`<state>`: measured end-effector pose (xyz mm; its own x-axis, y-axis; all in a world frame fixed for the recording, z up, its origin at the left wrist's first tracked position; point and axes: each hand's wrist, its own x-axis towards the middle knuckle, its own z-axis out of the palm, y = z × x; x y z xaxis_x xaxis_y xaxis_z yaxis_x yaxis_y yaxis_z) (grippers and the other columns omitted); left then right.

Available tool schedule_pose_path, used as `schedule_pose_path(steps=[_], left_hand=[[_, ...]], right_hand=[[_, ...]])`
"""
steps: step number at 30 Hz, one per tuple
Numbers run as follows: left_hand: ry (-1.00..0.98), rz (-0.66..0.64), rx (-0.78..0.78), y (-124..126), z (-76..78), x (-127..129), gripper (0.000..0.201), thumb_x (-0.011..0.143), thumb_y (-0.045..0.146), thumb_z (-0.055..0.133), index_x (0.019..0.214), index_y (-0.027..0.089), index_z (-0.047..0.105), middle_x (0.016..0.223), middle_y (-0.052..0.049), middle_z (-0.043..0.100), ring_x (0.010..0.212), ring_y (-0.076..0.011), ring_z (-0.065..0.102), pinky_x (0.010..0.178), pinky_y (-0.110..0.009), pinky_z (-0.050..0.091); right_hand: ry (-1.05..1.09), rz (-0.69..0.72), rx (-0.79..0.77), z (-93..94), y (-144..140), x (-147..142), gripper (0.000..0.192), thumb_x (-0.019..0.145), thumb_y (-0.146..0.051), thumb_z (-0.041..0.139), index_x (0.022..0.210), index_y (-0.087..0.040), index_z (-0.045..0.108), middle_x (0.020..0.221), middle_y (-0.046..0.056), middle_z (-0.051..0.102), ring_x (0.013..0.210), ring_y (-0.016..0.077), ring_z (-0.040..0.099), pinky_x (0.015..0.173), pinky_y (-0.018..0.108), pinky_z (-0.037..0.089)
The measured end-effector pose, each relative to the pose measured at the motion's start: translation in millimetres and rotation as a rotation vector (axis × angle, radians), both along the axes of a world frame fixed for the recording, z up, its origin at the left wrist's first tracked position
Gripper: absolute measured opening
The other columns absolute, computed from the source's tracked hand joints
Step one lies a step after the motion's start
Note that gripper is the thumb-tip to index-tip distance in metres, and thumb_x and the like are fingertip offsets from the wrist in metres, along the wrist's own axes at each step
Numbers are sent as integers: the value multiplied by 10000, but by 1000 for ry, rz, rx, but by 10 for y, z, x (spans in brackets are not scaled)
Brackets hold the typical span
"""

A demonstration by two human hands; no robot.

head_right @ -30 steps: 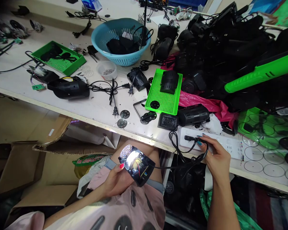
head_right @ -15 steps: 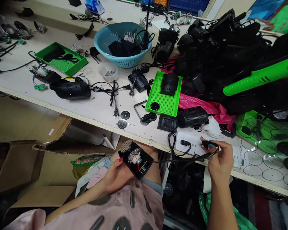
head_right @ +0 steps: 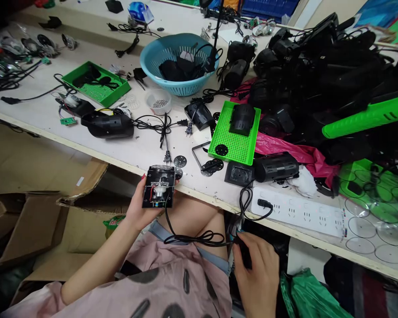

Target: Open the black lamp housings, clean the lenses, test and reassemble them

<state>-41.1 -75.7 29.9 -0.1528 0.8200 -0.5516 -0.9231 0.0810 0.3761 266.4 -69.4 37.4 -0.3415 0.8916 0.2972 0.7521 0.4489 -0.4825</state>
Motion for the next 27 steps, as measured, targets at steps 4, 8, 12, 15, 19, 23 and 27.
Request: schedule_pose_path(steps=[4, 8, 12, 15, 19, 23, 27], left_hand=[[27, -29, 16, 34, 67, -51, 561, 1038, 460, 340, 1367, 58, 552, 1159, -231, 723, 917, -273, 737, 824, -362, 585], [3, -51, 0, 53, 94, -3, 580, 1042, 465, 307, 1368, 49, 546, 1155, -239, 724, 920, -266, 740, 837, -355, 587], [21, -23, -56, 60, 102, 83, 504, 1051, 383, 325, 1301, 45, 604, 1115, -199, 750, 1023, -278, 723, 919, -378, 575], [-5, -35, -80, 56, 89, 140, 468, 1048, 365, 348, 1211, 65, 669, 1052, -169, 772, 982, -275, 736, 913, -384, 585], [-7, -74, -145, 98, 56, 195, 413, 1039, 333, 399, 1172, 76, 693, 1077, -160, 770, 966, -271, 740, 889, -382, 604], [20, -121, -189, 222, 105, 253, 357, 1027, 305, 454, 1211, 89, 670, 1072, -144, 771, 939, -263, 744, 892, -388, 605], [24, -161, -208, 326, 212, 328, 352, 1029, 304, 458, 1223, 97, 666, 1047, -130, 776, 983, -263, 736, 950, -391, 577]], right_hand=[[94, -37, 95, 100, -212, -155, 197, 888, -147, 651, 1067, -228, 641, 961, 79, 682, 887, 257, 632, 810, 397, 489], [-15, 176, -442, -237, -348, -284, 218, 930, -173, 506, 1088, -241, 641, 1031, 63, 689, 921, 230, 671, 783, 345, 559], [-264, 296, -847, -547, -372, -387, 579, 835, -44, 405, 1383, -178, 533, 1391, 109, 582, 1242, 241, 592, 993, 362, 525], [-309, 295, -846, -400, -269, -472, 612, 831, -34, 391, 1416, -162, 518, 1436, 113, 556, 1286, 254, 564, 1051, 378, 490], [-46, 246, -654, 51, 68, -546, 402, 963, -185, 418, 1318, -248, 596, 1295, 70, 658, 1160, 228, 647, 977, 342, 540], [193, -3, -329, 314, 675, -408, 288, 981, -310, 490, 1223, -244, 632, 1233, 94, 671, 1134, 247, 638, 988, 409, 525], [199, -282, -107, 308, 1406, -119, 622, 872, -516, 637, 1383, -201, 477, 1341, 163, 534, 1244, 312, 527, 1034, 518, 463]])
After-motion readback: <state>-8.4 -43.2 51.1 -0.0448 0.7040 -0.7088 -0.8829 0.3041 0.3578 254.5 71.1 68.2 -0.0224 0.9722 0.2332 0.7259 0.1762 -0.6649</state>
